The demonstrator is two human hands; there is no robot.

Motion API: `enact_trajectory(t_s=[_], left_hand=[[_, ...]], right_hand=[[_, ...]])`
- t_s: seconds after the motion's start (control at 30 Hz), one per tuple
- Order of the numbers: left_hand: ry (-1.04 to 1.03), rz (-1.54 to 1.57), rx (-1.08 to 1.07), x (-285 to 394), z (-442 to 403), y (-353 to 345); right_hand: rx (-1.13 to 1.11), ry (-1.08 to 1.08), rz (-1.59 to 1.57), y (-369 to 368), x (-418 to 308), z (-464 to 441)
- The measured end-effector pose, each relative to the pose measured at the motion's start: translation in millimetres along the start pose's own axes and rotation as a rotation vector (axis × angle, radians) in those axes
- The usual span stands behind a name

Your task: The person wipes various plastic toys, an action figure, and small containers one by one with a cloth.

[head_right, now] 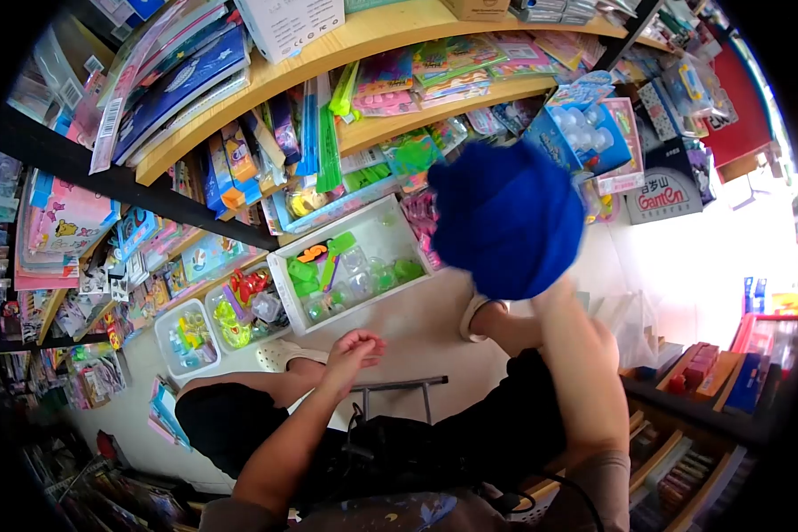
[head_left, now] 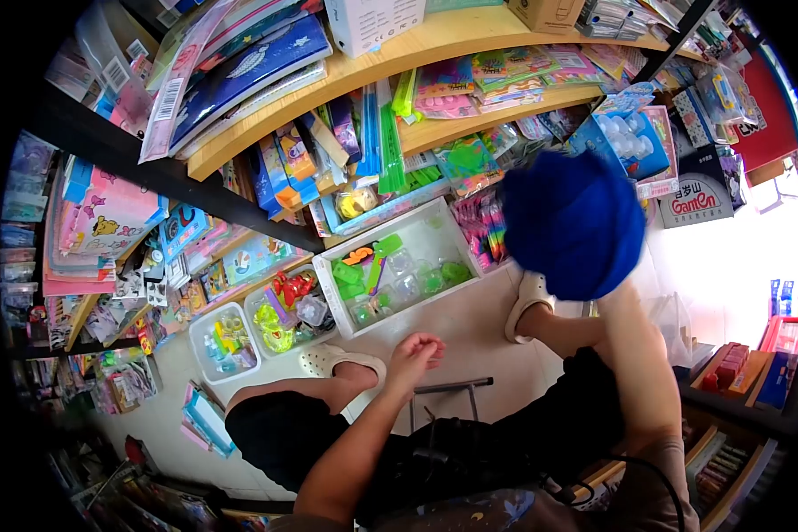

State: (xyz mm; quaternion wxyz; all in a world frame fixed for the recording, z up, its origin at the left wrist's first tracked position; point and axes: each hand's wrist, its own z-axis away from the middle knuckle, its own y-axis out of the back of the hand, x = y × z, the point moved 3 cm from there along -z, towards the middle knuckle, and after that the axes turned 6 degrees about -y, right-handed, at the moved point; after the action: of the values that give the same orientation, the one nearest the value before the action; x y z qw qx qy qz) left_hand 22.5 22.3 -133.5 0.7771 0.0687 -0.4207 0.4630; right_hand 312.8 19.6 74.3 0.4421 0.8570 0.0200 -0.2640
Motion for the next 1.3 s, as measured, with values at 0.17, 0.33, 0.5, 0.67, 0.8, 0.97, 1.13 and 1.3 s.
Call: enact_trajectory(t_s=[0.17,0.33,0.5,0.67,0.8,0.97,1.13,1.3], left_hand=[[0.004,-0.115,0.142,-21,-36,14],[-0.140,-0.456,0.293,-50,-113,36],[-0.351,-1.116,0.449,-59,-187,53],[-0.124,-1.078,0.447,-81,-221,63],[-0.028,-0.978,0.347,-90,-238,56],[0.118,-1.041,0.410,-79,-245,26],[0.353,-1.136,0.432,-57,-247,2],[0.366,-1.090,0.531,-51,-250,-2]], right_hand=[[0.068,-0.175,-0.012,8,67,-6],[0.014,-0.207,-0.027,-4,90,-1],[0.050,-0.247,0.000,10,117,9],[-0.068,-0.339,-0.052,13,125,-5],[-0.128,-0.371,-0.077,14,123,-14],[-0.147,-0.363,-0.068,10,120,-12],[-0.158,-0.351,-0.069,4,116,-14],[-0.156,-0.338,-0.071,0,113,-16]])
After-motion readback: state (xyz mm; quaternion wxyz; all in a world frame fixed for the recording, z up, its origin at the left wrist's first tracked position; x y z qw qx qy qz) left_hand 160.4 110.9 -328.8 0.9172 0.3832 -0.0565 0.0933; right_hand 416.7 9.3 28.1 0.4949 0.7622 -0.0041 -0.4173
